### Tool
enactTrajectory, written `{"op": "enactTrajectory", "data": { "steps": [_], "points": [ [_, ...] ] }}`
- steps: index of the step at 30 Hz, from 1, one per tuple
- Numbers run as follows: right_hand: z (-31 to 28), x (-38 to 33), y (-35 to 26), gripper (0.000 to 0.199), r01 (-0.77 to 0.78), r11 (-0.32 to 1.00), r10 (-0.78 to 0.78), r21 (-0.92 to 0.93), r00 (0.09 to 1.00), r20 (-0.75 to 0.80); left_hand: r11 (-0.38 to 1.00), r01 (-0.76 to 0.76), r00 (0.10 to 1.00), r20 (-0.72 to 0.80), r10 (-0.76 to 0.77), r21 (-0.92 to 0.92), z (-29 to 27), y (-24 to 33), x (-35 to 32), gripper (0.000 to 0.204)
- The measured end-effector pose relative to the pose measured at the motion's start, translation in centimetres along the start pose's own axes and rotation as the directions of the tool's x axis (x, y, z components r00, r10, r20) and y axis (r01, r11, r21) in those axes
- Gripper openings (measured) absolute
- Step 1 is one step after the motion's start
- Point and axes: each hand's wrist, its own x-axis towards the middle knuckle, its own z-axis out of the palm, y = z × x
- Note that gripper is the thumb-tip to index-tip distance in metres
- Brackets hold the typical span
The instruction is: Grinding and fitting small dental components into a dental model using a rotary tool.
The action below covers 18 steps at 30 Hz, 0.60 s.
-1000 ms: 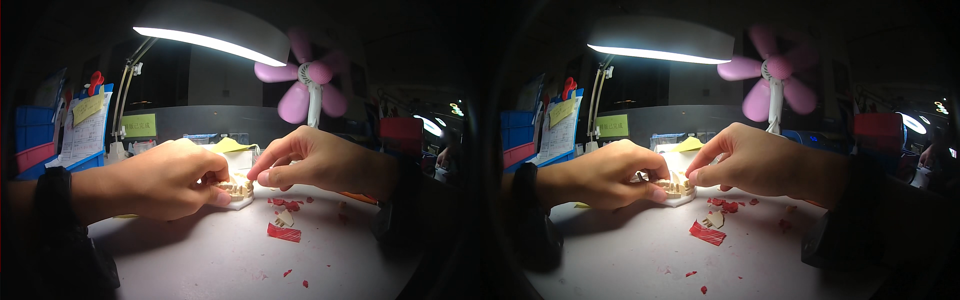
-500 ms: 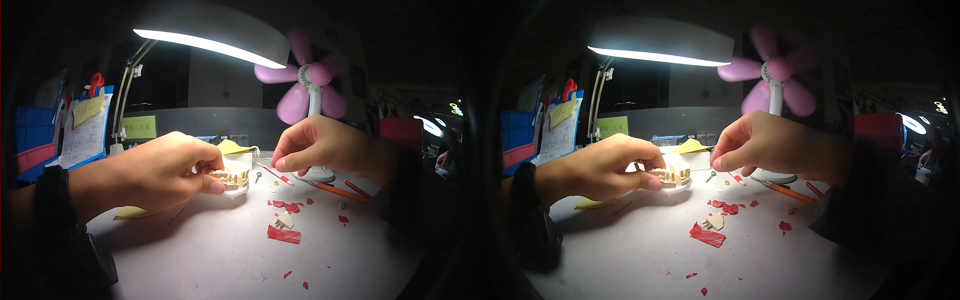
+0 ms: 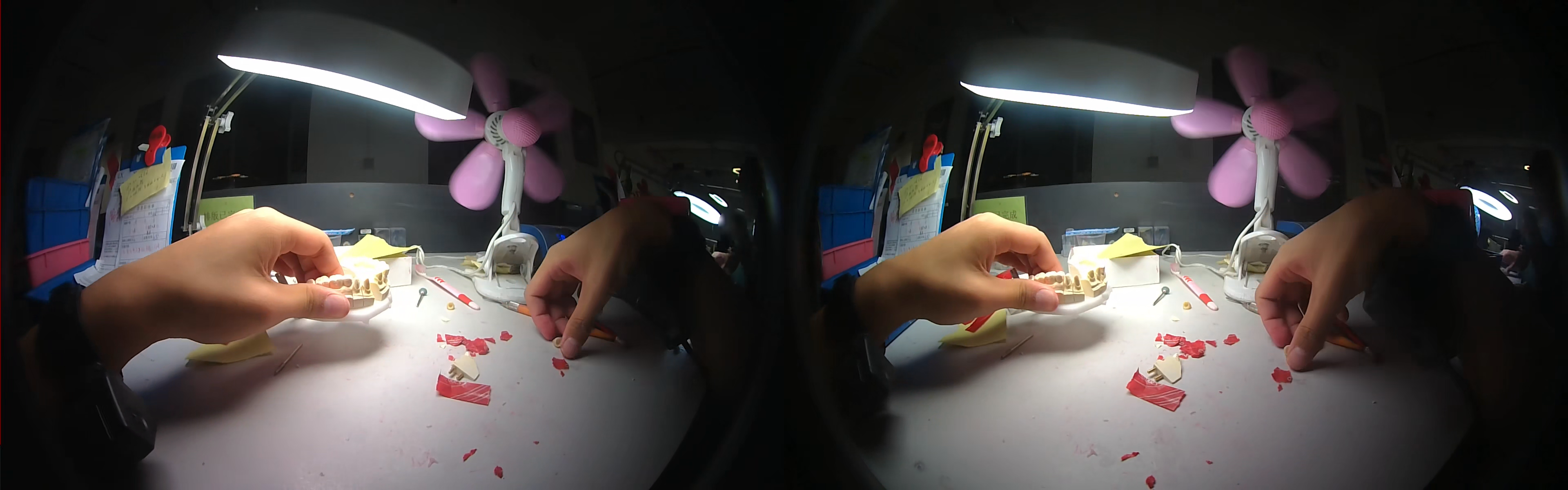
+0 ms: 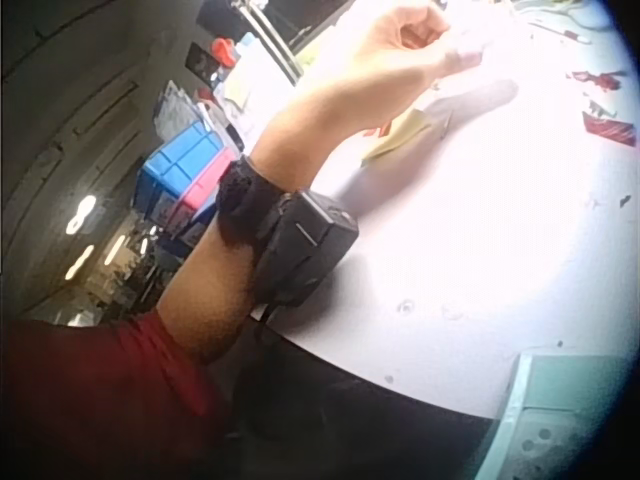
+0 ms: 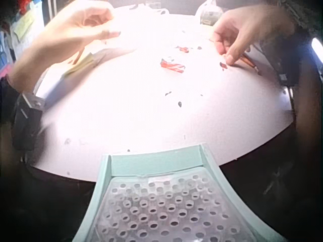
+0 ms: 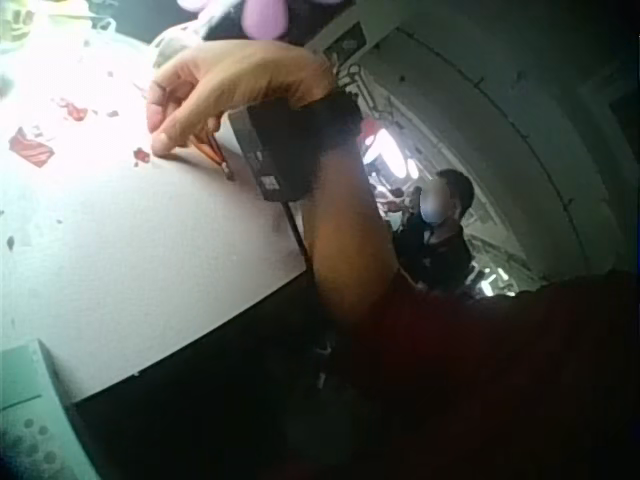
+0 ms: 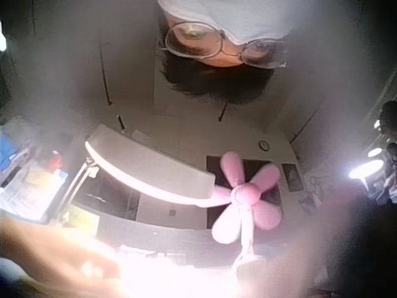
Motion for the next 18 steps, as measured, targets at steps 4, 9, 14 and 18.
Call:
{"op": "enactTrajectory", "data": {
  "steps": [4,9,14,18],
  "points": [
    [0.1,0.5,0.5,0.030,0.020,0.986,-0.014,0.168,0.999,-0.039,0.999,0.015,1.000,0.012,-0.014,-0.036,0.0,0.0,0.0,0.039],
    [0.9,1.4,0.1,0.022,0.242,0.952,-0.134,0.187,0.880,-0.455,0.999,0.036,0.999,0.017,-0.035,-0.030,0.0,0.0,0.1,0.041],
    [0.6,5.6,-0.6,0.029,0.387,0.914,-0.219,0.120,0.721,-0.657,0.999,0.040,0.998,0.042,-0.039,-0.023,0.2,0.0,0.1,0.041],
    [0.3,8.0,-1.5,0.021,0.287,0.958,-0.232,-0.010,0.752,-0.618,0.999,0.047,0.997,0.069,-0.046,-0.004,0.3,0.0,0.1,0.040]
  ]
}}
